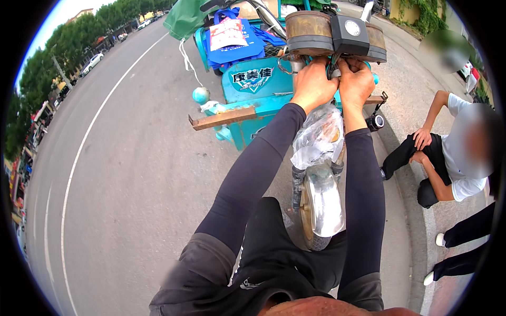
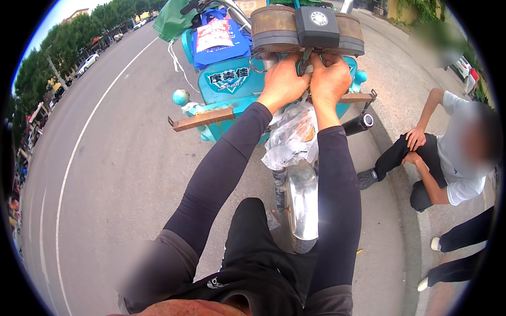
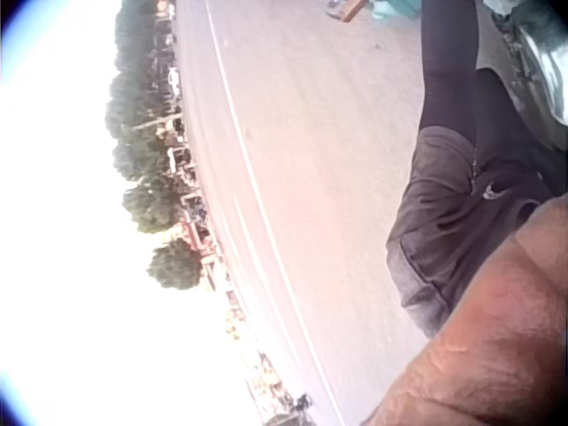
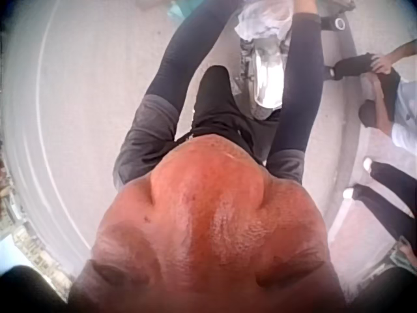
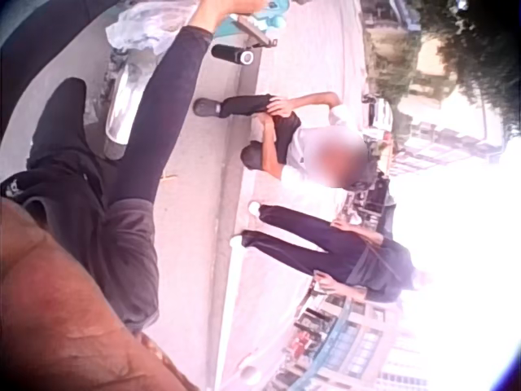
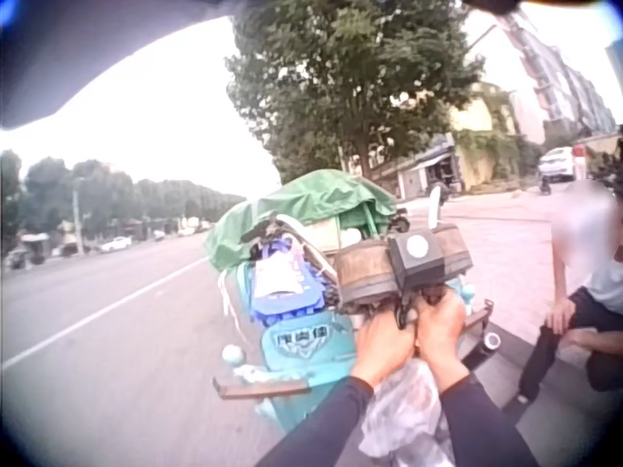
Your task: The person repairs a teal electric scooter on a city sidewalk. They remove a plastic bag from the front assembly, use a yellow wrench to tighten bolts on the handlebar stem, and adjust the dashboard area. The person then gathers tools and interacts with bystanders.
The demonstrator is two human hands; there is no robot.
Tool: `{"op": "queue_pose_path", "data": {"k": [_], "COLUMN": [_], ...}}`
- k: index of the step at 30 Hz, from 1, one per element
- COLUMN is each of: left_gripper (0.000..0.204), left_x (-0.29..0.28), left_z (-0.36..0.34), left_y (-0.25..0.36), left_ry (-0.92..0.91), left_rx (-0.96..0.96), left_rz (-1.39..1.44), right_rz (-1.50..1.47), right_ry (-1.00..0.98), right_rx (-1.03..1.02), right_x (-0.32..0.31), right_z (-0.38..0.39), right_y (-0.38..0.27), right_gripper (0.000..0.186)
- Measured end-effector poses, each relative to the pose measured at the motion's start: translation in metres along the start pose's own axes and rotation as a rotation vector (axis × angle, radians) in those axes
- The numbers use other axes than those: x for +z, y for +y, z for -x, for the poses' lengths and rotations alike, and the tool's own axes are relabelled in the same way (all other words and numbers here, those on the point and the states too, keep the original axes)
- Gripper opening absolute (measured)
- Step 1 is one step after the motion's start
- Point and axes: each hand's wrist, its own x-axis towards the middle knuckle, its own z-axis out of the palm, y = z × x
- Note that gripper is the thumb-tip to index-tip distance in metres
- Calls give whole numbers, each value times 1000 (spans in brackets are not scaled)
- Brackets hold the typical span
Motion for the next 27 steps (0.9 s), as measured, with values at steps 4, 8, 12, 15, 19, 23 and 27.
{"op": "queue_pose_path", "data": {"k": [4,8,12,15,19,23,27], "left_gripper": [55,55,55,55,55,55,55], "left_x": [3,5,5,3,6,7,6], "left_z": [-2,-3,-3,-1,-1,0,-2], "left_y": [-2,-3,-4,-5,0,-3,-9], "left_ry": [19,14,37,46,50,62,65], "left_rx": [22,17,36,31,30,44,27], "left_rz": [17,22,17,25,23,18,15], "right_rz": [85,138,112,205,105,117,121], "right_ry": [12,8,-40,-8,-61,-66,-86], "right_rx": [-38,-123,-83,-158,-167,-232,-206], "right_x": [-2,-4,-5,-5,-6,-4,-4], "right_z": [0,-2,-1,3,-6,-7,4], "right_y": [-5,-4,-6,-11,2,5,-8], "right_gripper": [28,26,27,26,25,26,26]}}
